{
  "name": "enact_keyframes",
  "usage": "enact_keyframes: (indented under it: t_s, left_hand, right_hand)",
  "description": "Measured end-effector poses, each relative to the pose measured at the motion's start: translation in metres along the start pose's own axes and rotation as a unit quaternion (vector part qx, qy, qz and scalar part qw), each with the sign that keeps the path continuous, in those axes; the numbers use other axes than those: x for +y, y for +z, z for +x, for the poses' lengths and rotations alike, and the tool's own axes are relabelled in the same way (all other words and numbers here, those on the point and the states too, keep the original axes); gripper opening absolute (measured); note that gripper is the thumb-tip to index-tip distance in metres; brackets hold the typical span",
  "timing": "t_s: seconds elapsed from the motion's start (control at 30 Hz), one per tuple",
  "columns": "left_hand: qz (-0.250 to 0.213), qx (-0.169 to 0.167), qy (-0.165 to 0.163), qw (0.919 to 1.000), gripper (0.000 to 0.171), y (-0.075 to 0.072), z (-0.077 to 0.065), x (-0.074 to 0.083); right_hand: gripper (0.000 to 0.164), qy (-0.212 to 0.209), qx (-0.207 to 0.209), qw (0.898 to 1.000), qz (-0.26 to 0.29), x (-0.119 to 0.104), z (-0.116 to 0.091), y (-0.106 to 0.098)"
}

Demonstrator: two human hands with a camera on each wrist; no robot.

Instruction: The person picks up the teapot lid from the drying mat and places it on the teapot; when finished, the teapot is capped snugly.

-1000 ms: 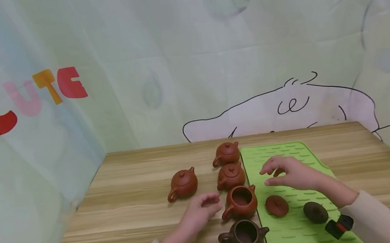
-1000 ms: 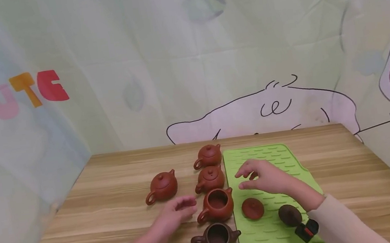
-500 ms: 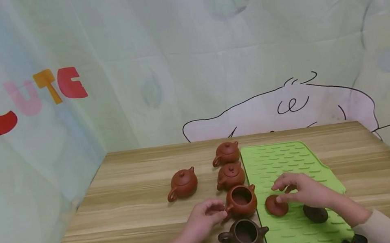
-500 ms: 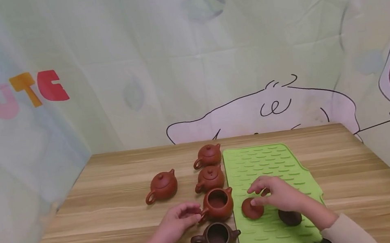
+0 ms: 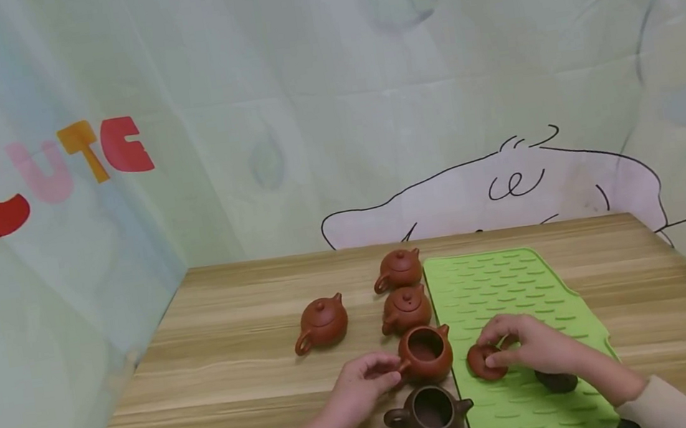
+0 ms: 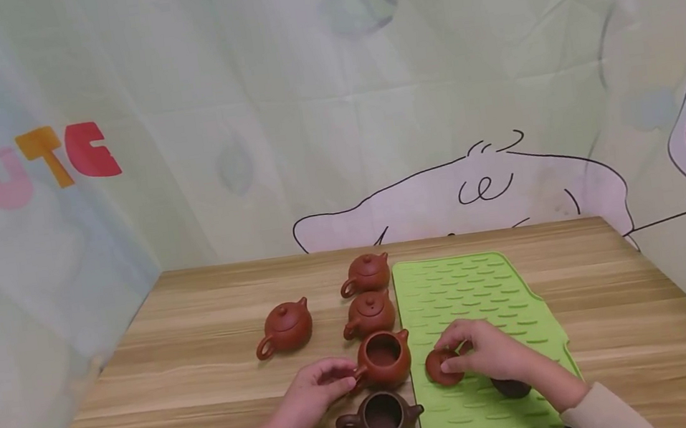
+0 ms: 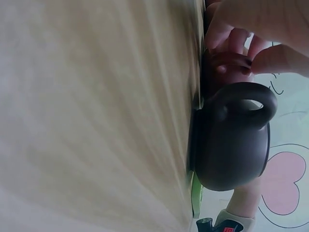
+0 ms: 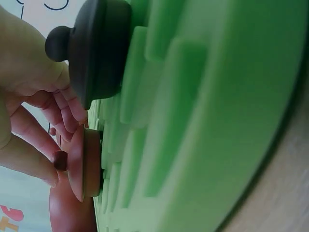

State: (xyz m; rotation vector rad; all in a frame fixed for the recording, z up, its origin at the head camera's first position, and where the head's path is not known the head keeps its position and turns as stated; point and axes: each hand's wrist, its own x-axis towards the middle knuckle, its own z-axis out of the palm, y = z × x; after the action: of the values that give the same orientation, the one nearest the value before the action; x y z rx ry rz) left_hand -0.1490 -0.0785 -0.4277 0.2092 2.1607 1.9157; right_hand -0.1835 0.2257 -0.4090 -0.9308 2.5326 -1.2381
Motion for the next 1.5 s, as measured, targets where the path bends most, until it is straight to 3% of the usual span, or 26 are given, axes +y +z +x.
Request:
enact_keyframes:
  t_s: [0.77, 1.03, 1.27, 1.5]
  left_hand:
    - [0.005, -0.008, 0.010, 0.9999, 0.023, -0.002, 0.002, -0.004]
    - [0.003, -0.010, 0.012, 0.9999, 0.023, -0.003, 0.003, -0.005]
    - [0.008, -0.012, 0.013, 0.9998, 0.022, -0.003, 0.003, -0.004]
    - [0.014, -0.011, 0.009, 0.9998, 0.023, -0.003, 0.004, -0.005]
  right_hand:
    - [0.018, 0.049, 0.000, 0.999, -0.001, 0.001, 0.000, 0.004]
    - [0.019, 0.030, 0.011, 0.999, -0.015, 0.002, 0.000, 0.001]
    - [0.019, 0.039, 0.015, 0.999, -0.025, -0.007, 0.004, -0.006]
    - [0.018, 0.015, 0.022, 0.999, -0.031, -0.017, 0.011, -0.010]
